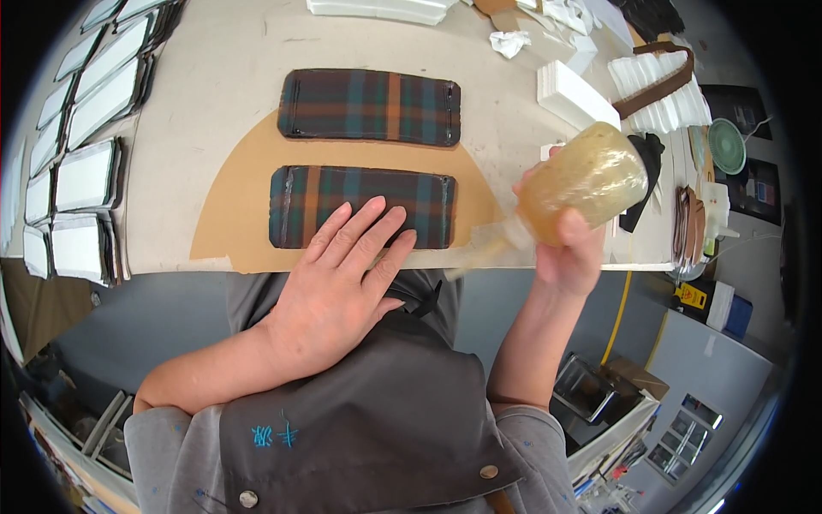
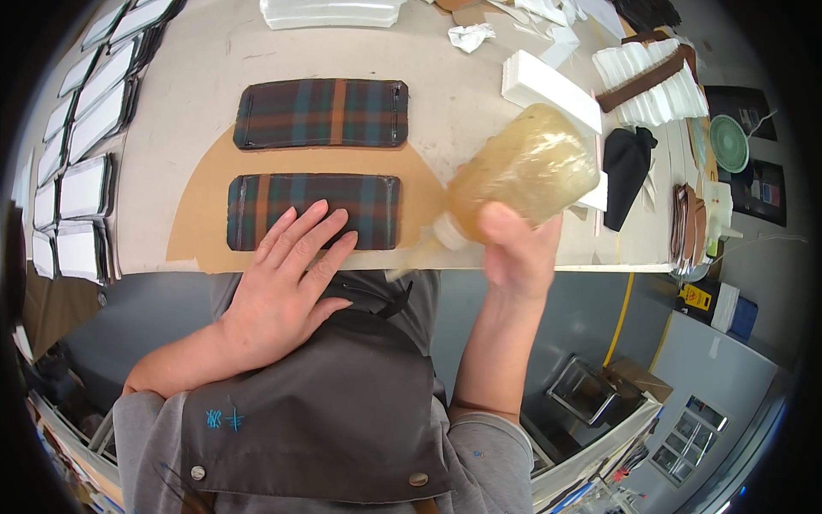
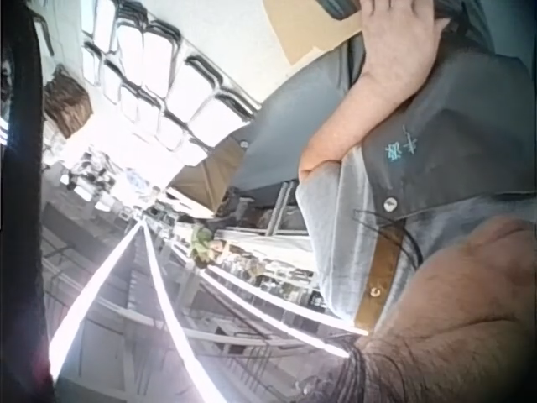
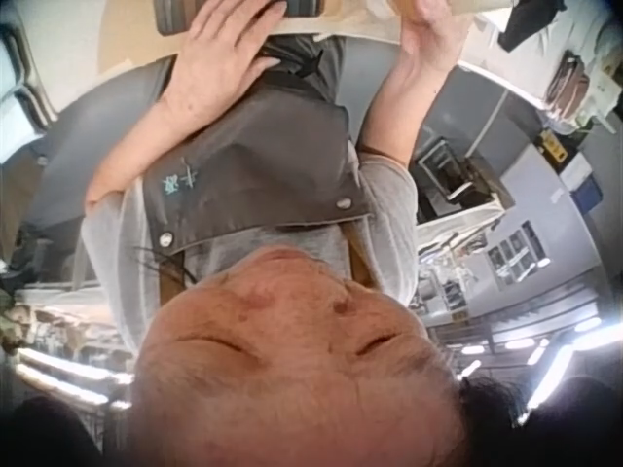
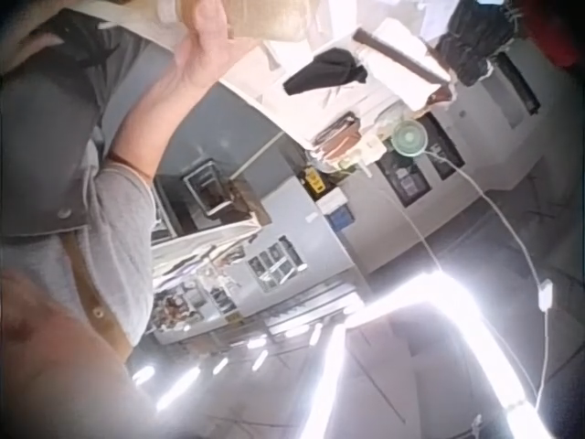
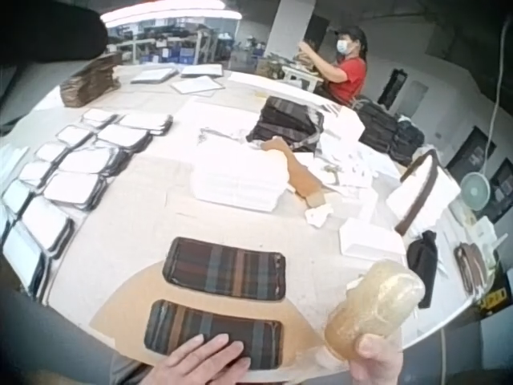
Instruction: The recorder applies glue to leather components and assembles them into small cases or covers.
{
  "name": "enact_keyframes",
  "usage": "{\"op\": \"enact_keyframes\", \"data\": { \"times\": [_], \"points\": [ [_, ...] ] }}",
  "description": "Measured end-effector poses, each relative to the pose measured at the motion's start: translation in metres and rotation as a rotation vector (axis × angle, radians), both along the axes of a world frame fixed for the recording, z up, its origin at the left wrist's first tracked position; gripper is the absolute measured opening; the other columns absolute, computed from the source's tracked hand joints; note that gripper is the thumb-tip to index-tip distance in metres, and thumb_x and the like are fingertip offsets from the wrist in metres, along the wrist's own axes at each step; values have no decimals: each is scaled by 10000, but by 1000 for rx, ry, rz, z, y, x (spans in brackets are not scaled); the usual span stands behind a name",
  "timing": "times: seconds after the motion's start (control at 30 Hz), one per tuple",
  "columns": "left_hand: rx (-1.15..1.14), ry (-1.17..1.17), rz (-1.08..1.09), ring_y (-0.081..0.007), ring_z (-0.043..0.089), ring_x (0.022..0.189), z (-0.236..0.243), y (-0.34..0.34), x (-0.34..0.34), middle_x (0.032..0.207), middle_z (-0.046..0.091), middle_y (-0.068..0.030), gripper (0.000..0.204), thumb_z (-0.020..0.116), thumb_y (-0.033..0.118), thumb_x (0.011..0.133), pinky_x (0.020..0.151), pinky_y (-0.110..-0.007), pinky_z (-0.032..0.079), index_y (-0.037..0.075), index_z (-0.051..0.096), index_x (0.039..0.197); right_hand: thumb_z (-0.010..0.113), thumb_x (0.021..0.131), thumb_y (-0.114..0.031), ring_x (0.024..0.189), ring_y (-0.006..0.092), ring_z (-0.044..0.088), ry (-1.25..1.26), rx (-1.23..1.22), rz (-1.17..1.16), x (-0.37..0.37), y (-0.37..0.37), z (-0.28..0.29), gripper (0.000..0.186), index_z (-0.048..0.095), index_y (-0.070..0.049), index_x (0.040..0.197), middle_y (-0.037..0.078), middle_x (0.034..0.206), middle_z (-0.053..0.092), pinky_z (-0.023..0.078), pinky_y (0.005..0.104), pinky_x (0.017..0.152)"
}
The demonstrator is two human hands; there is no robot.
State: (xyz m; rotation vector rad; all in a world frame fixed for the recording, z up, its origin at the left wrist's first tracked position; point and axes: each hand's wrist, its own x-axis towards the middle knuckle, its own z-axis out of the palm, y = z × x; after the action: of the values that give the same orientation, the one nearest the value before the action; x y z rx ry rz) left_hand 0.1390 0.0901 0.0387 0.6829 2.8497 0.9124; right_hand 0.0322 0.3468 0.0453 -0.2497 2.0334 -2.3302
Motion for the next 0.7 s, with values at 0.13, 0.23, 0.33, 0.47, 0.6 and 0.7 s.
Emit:
{"op": "enact_keyframes", "data": {
  "times": [0.13,0.23,0.33,0.47,0.6,0.7],
  "points": [
    [176,107,131,-345,530,1250,11,-29,-3,1283,588,-148,520,771,97,769,1071,-451,406,21,611,1258,865,743,-406,1137,332,566,-314,-796,248,-22,13,17,1003,326,58,1449,211,1270,521,520,388,940],
    [200,359,370,-272,597,847,8,-72,-5,944,661,-84,200,709,-38,777,770,-362,455,35,682,962,865,723,-461,1228,348,518,-81,-658,192,-23,-8,31,1035,327,31,1457,209,1301,497,488,451,1016],
    [249,276,370,-250,599,862,-12,-96,2,954,661,-62,203,719,-33,775,777,-352,455,60,687,952,869,721,-447,1217,340,536,9,-176,222,-6,-65,36,1047,311,30,1468,197,1321,497,479,433,1048],
    [238,244,398,-213,578,887,-16,-91,9,952,661,-18,196,754,2,760,840,-341,419,95,711,927,860,709,-257,1072,336,633,105,26,343,5,-129,25,860,404,37,1376,242,1188,585,528,445,941],
    [214,218,448,-215,555,910,-17,-88,8,935,637,0,181,780,23,728,849,-343,396,109,725,879,856,683,-184,1042,331,648,74,100,355,4,-149,21,812,439,39,1344,233,1168,601,540,437,908],
    [231,218,457,-217,550,920,-19,-89,9,938,630,0,174,790,31,716,847,-342,389,110,725,857,849,666,-134,1043,330,649,52,126,383,3,-154,20,787,458,40,1326,225,1162,605,543,425,899]
  ]
}}
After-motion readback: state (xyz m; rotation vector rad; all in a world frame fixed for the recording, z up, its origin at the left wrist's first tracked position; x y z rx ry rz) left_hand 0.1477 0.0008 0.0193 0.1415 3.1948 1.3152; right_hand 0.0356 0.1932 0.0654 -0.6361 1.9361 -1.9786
